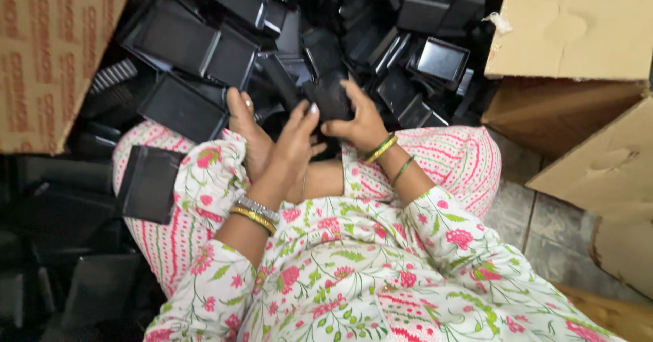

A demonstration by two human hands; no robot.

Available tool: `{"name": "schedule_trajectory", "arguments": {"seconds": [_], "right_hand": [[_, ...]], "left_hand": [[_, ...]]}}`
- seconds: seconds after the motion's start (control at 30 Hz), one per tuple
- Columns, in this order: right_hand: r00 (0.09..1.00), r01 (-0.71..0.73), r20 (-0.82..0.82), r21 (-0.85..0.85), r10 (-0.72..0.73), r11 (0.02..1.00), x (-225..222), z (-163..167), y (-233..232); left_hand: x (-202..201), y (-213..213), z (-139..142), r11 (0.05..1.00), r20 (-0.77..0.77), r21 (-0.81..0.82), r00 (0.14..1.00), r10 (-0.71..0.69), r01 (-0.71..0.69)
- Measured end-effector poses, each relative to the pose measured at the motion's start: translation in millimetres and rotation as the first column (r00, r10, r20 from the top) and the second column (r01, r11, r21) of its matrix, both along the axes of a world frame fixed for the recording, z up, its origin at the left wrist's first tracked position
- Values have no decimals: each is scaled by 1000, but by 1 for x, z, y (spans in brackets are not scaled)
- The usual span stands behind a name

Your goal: The person sits on the floor among a large pile of black plastic boxes and cardboard cartons. They pick up boxes one at a time, open and close the hinged lids, and toss each box back onto the pile, repeating this handling throughout the clip.

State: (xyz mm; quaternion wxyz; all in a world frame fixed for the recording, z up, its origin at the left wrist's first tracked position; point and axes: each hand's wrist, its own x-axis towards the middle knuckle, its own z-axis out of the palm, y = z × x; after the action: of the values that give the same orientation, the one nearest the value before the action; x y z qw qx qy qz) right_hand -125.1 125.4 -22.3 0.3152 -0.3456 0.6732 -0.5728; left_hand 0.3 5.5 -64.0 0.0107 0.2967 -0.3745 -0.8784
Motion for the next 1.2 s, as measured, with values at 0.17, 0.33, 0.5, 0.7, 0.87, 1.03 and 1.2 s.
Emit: {"name": "schedule_trajectory", "arguments": {"seconds": [0.17,0.33,0.5,0.7,0.87,1.03,1.2], "right_hand": [[958,219,207,-74,-200,973,3,9,8],[979,167,154,-249,-131,954,14,33,21],[986,83,-111,-304,-122,949,46,62,31],[949,69,-293,-177,-120,982,59,58,24],[801,58,-598,61,-10,996,51,45,18],[980,195,12,82,-197,977,46,32,15],[892,134,447,-122,-66,983,33,13,18]], "left_hand": [[-1,0,-6,994,39,-3,993,109,-109],[0,1,-2,995,-25,22,995,95,-94],[10,-7,16,984,-22,150,996,-90,92],[14,-6,27,959,-196,264,967,163,-108],[17,-11,24,918,-227,-237,937,267,-319],[29,-13,-4,552,-302,-730,915,268,-403],[20,-25,-19,889,-429,-123,832,352,-440]]}}
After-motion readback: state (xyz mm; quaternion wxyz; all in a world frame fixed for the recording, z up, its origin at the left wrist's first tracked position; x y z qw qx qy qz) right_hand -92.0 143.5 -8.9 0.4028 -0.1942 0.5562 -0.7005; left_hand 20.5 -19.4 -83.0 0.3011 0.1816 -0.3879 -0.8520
